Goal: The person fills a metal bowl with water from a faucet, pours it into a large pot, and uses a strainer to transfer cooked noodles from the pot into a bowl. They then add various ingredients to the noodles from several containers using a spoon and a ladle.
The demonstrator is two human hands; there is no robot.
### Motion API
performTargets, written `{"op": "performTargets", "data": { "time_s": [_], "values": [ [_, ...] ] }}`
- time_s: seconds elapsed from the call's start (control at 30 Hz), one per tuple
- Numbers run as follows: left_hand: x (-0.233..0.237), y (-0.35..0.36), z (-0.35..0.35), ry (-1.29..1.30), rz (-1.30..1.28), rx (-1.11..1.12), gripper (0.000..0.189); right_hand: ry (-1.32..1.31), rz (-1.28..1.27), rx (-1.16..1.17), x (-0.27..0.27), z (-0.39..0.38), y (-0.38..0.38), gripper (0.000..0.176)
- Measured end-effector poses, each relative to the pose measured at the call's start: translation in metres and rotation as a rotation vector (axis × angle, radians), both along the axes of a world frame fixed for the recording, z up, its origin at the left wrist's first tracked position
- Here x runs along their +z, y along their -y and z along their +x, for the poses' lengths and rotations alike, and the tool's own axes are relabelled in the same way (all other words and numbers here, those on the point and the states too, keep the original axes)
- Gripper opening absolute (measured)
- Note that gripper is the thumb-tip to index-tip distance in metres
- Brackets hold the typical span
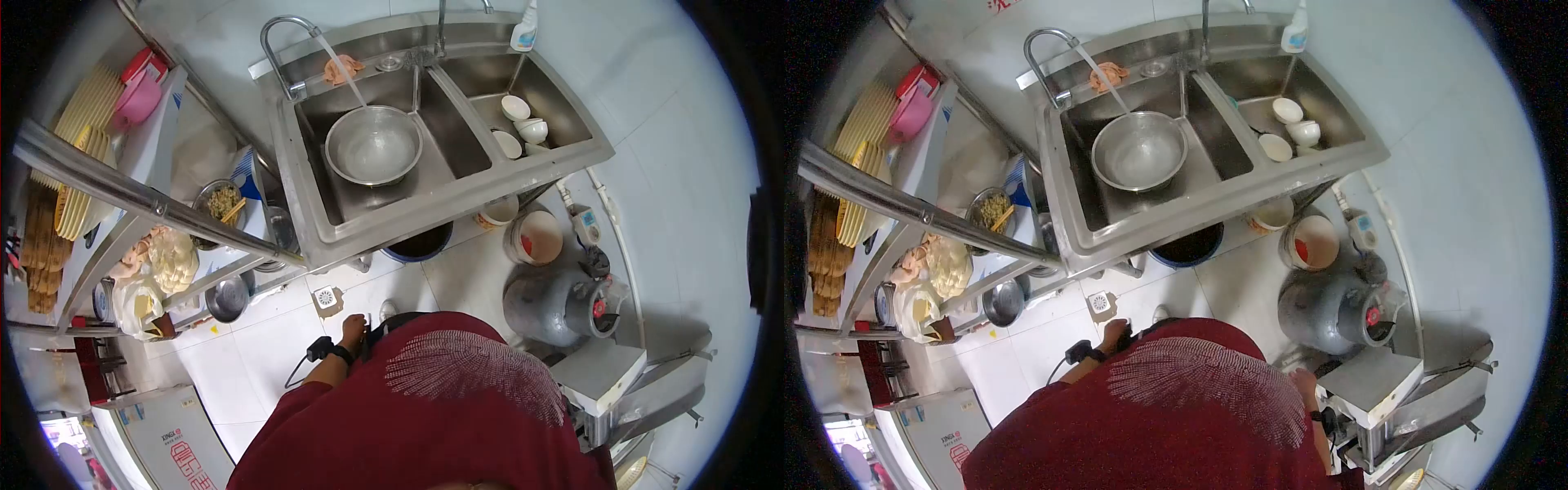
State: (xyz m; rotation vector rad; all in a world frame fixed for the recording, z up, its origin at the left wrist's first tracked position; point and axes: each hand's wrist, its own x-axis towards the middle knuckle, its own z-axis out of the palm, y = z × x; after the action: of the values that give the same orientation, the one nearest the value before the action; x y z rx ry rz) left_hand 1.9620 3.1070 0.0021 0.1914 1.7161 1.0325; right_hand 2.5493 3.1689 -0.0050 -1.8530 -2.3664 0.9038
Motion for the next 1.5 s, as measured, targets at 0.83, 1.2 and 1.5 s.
{"op": "performTargets", "data": {
  "time_s": [0.83,1.2,1.5],
  "values": [
    [0.061,-0.006,0.046,-0.133,-0.182,-0.058,0.023,0.249,-0.029,0.233,-0.007,0.019,0.0,0.031],
    [0.06,0.001,0.048,-0.167,-0.216,-0.112,0.023,0.345,-0.242,-0.036,-0.017,0.012,0.01,0.038],
    [0.059,-0.002,0.045,-0.207,-0.211,-0.166,0.022,0.173,-0.123,0.091,-0.03,0.024,0.021,0.037]
  ]
}}
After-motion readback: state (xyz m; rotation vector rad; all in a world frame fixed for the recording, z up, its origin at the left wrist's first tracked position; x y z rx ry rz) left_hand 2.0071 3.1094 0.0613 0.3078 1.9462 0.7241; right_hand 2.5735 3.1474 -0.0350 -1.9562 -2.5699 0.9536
